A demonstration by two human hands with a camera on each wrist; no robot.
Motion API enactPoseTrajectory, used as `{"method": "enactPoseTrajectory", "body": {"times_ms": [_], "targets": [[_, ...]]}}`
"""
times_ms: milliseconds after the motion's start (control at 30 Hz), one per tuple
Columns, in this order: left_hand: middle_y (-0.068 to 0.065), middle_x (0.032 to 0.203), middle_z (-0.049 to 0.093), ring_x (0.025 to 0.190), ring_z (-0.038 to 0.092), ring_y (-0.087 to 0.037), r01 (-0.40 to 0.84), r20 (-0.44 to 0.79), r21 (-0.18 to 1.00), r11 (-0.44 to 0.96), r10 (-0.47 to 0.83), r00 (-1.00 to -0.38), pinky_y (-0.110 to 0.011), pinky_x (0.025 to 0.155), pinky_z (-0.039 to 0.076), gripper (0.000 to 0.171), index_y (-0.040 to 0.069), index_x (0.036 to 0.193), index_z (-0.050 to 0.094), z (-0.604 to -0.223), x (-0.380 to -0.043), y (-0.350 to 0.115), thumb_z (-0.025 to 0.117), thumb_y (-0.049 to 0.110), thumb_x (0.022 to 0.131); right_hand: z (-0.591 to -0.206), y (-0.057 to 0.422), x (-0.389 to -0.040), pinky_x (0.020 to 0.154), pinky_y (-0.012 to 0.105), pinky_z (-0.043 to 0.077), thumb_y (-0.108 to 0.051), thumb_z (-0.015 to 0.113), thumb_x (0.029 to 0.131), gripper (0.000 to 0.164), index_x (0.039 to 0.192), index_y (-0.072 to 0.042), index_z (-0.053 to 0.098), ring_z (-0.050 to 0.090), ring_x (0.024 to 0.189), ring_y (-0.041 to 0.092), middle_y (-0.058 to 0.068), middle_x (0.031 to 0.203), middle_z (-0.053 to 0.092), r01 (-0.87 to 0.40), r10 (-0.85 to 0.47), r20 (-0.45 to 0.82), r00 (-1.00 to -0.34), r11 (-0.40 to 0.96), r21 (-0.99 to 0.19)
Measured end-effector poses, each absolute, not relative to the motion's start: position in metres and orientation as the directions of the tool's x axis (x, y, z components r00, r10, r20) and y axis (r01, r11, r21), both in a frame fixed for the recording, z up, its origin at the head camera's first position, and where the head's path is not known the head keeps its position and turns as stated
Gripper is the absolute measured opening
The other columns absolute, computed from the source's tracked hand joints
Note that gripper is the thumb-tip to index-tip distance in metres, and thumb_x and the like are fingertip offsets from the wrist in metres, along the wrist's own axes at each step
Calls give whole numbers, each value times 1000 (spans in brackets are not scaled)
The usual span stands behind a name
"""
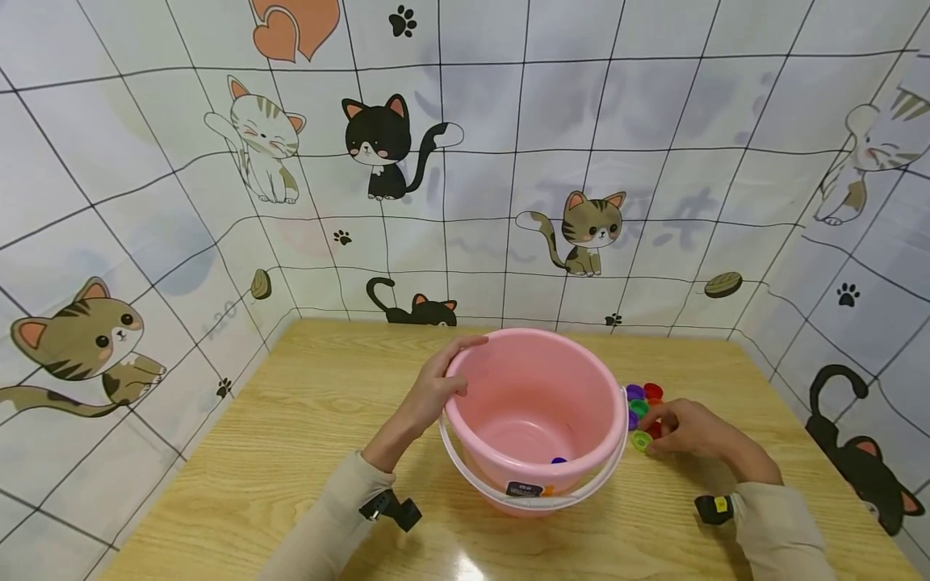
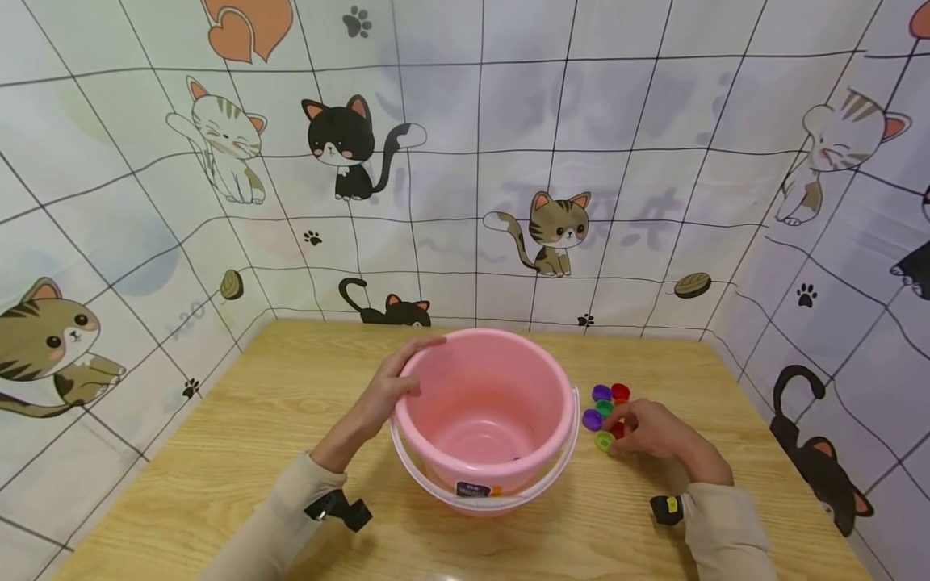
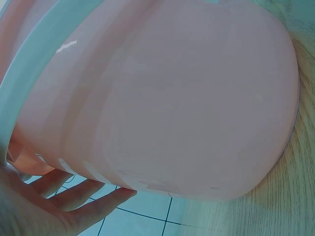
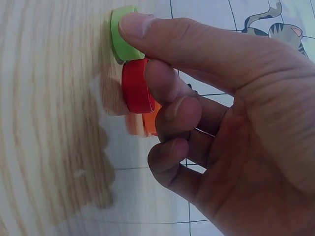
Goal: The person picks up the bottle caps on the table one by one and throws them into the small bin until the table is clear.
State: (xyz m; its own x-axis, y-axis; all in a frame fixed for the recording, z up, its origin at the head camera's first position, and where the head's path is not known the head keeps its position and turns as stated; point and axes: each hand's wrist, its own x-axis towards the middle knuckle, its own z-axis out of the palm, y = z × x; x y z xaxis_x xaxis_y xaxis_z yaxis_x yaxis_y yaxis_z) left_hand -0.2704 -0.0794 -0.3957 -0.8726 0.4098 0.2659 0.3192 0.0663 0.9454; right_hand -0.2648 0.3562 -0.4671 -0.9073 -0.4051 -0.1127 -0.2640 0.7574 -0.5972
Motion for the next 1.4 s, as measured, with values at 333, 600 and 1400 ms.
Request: {"method": "enactPoseTrajectory", "body": {"times_ms": [333,600,1400], "targets": [[-3,139,48,106,57,-36,317,260,945,76,408,-875,-50,72,55,71,22,137,51,-396,-270,-82,46,-1,70,-465,356,-264,48,22,42,-27,77,78,31,103,-10,69,48,55,6,1,67,56,-252,-415,-127,-901,739,-625],[-6,142,46,105,55,-40,335,278,939,76,404,-871,-44,67,55,73,19,138,50,-398,-271,-88,45,-5,69,-463,351,-263,53,22,44,-28,75,79,27,97,-10,67,51,60,6,-1,70,60,-249,-386,-108,-916,759,-601],[-2,142,46,106,55,-37,349,289,933,90,393,-873,-47,67,55,72,18,137,51,-395,-273,-85,46,-5,68,-446,355,-255,62,23,49,-28,77,77,32,102,-9,70,58,73,7,2,91,69,-214,-272,-27,-962,812,-543]]}}
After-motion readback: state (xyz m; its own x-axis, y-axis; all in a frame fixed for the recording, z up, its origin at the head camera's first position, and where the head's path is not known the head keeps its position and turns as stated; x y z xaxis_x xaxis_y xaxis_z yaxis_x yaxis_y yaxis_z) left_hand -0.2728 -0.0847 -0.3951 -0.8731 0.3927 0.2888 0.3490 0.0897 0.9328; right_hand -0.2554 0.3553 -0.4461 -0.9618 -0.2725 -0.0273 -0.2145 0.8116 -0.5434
